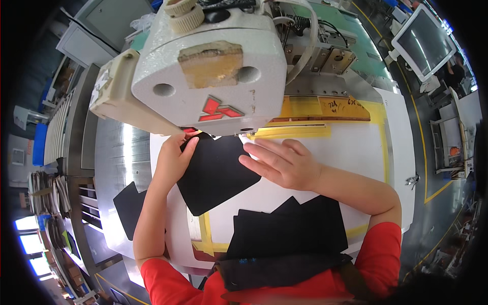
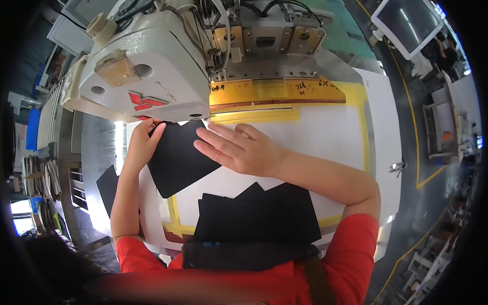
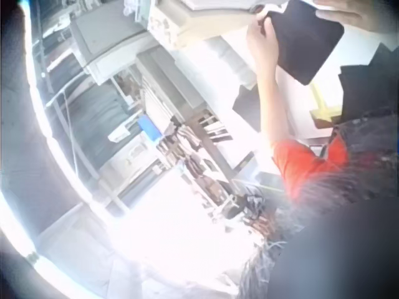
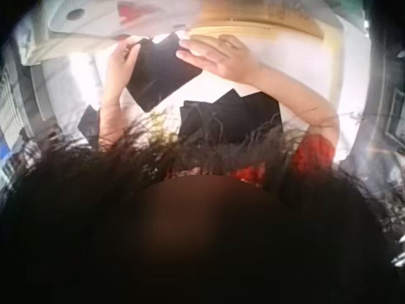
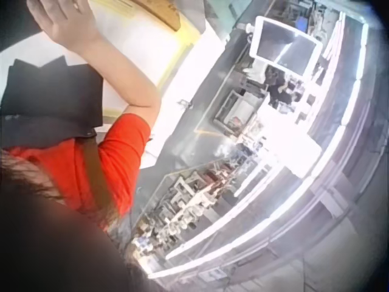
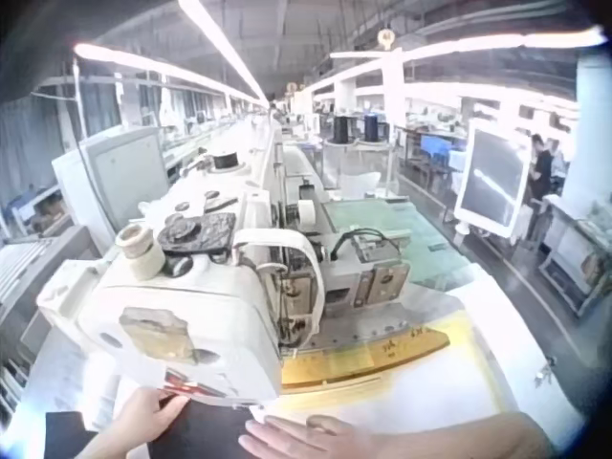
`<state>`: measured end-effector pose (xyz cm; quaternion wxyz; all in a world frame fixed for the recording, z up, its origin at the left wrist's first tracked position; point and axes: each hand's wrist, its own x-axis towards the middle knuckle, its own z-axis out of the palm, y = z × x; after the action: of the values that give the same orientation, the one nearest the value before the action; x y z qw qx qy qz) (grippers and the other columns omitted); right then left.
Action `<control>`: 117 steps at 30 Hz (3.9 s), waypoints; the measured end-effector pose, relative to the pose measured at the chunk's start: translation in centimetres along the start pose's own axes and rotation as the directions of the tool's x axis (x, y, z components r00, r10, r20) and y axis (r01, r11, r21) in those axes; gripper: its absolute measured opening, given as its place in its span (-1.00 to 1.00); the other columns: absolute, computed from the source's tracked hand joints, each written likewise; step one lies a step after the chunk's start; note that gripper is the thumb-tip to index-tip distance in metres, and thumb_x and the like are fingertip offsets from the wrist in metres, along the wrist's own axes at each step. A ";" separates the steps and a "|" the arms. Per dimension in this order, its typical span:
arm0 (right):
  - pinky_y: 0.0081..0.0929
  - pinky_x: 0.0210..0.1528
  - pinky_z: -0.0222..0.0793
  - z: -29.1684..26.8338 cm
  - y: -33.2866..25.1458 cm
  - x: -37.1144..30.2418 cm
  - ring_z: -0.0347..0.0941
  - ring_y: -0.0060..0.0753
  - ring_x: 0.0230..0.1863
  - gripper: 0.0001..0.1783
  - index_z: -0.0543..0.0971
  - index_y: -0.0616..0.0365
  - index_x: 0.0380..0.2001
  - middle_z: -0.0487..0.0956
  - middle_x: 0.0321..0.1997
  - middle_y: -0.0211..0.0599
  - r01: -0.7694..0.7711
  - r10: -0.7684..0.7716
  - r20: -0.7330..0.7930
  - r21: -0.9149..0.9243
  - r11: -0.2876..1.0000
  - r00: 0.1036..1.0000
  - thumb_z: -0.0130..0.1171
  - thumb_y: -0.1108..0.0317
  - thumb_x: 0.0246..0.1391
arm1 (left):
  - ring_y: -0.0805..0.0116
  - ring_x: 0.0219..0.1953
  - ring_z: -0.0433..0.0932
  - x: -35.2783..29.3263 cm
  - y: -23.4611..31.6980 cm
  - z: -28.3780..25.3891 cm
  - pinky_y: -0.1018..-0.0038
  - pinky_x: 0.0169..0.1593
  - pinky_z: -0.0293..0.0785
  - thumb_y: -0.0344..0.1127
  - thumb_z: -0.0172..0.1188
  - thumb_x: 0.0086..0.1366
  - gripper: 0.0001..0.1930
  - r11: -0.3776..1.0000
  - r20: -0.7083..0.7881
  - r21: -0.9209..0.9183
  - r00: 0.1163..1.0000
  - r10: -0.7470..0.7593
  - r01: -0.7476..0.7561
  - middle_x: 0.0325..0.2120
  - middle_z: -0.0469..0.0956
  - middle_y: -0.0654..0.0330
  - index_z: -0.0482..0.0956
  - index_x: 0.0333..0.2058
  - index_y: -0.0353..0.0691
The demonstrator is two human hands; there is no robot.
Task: Aligning and sewing black fabric or leather components using an industrial automated sewing machine.
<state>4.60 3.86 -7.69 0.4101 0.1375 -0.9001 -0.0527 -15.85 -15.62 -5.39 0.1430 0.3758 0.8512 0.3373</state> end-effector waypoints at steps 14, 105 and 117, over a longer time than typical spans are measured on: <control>-0.23 0.05 0.45 2.1 -3.2 1.9 0.51 -0.13 -0.06 -0.64 0.57 0.31 -0.13 0.58 -0.09 -0.13 0.175 -0.243 0.433 0.190 0.966 0.868 0.12 0.37 -0.02 | 0.02 -0.33 0.55 -0.1 -0.7 2.1 0.32 -0.21 0.44 -0.34 0.19 0.27 -0.82 0.988 -0.174 0.060 0.973 0.149 -0.141 -0.36 0.60 -0.01 0.59 -0.26 -0.35; -0.06 0.32 0.07 -5.8 0.9 -5.1 0.30 -0.03 0.25 -0.31 0.40 0.36 0.11 0.34 0.23 0.07 -0.400 0.518 0.550 -0.329 0.855 0.655 0.14 -0.02 0.11 | -0.04 0.21 0.34 -2.2 8.3 9.5 0.16 0.10 0.33 -0.10 0.26 0.17 -0.42 0.618 0.193 0.536 0.796 0.573 -0.575 0.22 0.31 -0.02 0.41 0.14 -0.18; -0.39 -0.22 0.44 -16.8 -6.0 -9.3 0.50 -0.23 -0.25 -0.60 0.51 0.11 -0.10 0.50 -0.24 -0.29 -0.914 0.756 0.583 -0.057 0.402 0.297 0.32 0.44 -0.08 | 0.14 -0.29 0.51 -7.2 11.0 10.5 0.31 -0.27 0.45 -0.17 0.44 -0.02 -0.53 0.667 0.450 -0.161 0.548 0.705 -0.727 -0.27 0.45 0.15 0.52 -0.13 -0.17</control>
<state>24.31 1.09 -4.66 0.0883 -0.3204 -0.9044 0.2676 0.23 -10.65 -5.61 0.1893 0.7631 0.5678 0.2436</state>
